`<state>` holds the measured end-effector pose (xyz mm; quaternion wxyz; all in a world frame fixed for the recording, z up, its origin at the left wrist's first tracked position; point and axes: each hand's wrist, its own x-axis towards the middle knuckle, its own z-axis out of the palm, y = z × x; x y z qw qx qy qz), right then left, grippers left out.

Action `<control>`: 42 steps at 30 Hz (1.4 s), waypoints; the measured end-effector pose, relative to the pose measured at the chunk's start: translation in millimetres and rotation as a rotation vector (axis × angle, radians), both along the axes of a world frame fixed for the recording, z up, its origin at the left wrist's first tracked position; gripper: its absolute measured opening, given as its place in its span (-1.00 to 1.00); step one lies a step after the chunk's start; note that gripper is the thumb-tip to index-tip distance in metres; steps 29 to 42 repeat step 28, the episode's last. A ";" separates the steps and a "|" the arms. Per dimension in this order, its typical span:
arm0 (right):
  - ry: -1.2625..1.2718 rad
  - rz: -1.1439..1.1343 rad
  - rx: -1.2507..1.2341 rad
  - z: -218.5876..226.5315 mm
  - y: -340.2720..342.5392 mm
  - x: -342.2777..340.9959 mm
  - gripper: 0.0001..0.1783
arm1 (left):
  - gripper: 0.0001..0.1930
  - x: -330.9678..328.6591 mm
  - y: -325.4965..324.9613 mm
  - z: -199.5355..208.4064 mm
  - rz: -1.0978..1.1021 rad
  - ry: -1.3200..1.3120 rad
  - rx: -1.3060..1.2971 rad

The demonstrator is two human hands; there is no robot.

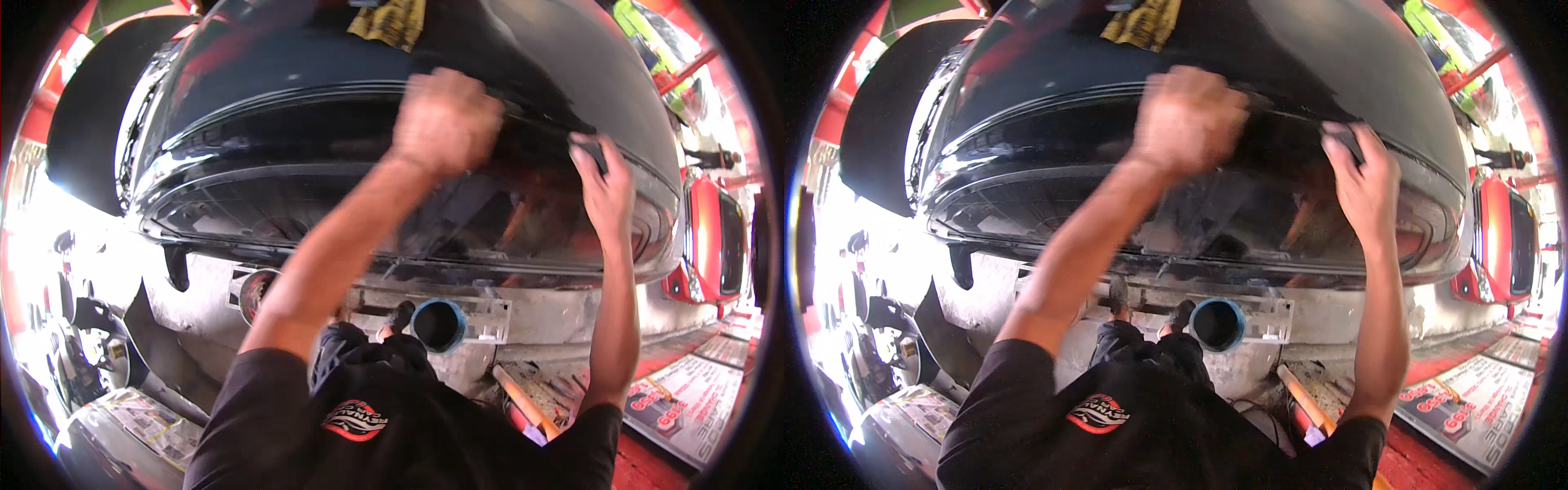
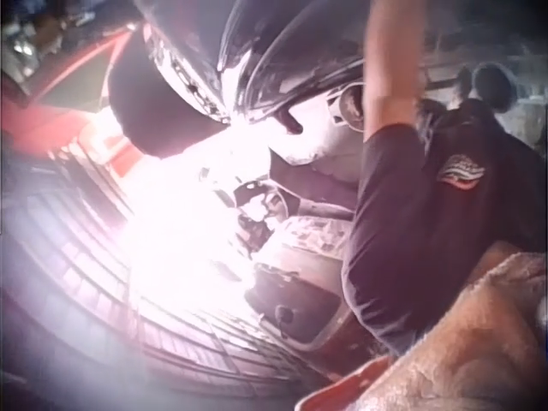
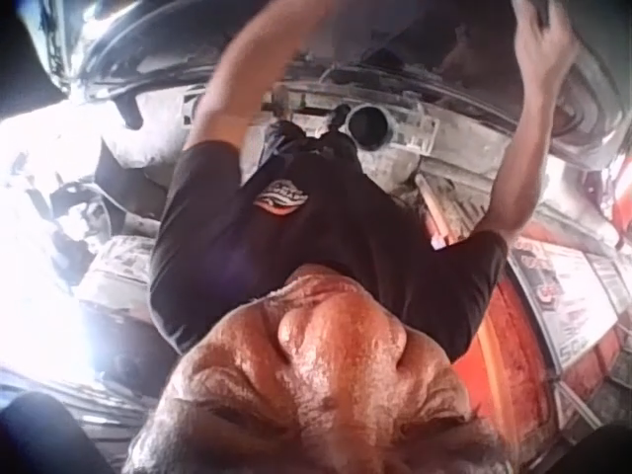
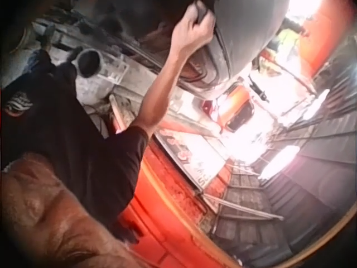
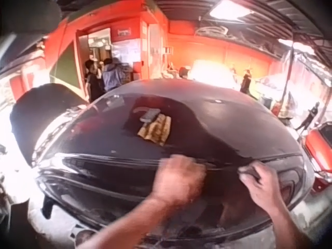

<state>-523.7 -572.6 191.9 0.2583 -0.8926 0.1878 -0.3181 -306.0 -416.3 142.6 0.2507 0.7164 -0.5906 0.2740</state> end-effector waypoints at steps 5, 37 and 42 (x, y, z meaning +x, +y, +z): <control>0.076 0.211 -0.315 -12.6 -38.3 54.6 -0.90 | -0.86 110.3 133.4 -30.3 0.351 -0.228 -0.237; 0.111 0.552 -0.621 -34.1 -2.5 158.0 -0.90 | -0.78 185.8 203.3 -67.2 0.521 -0.162 -0.203; 0.111 0.552 -0.621 -34.1 -2.5 158.0 -0.90 | -0.78 185.8 203.3 -67.2 0.521 -0.162 -0.203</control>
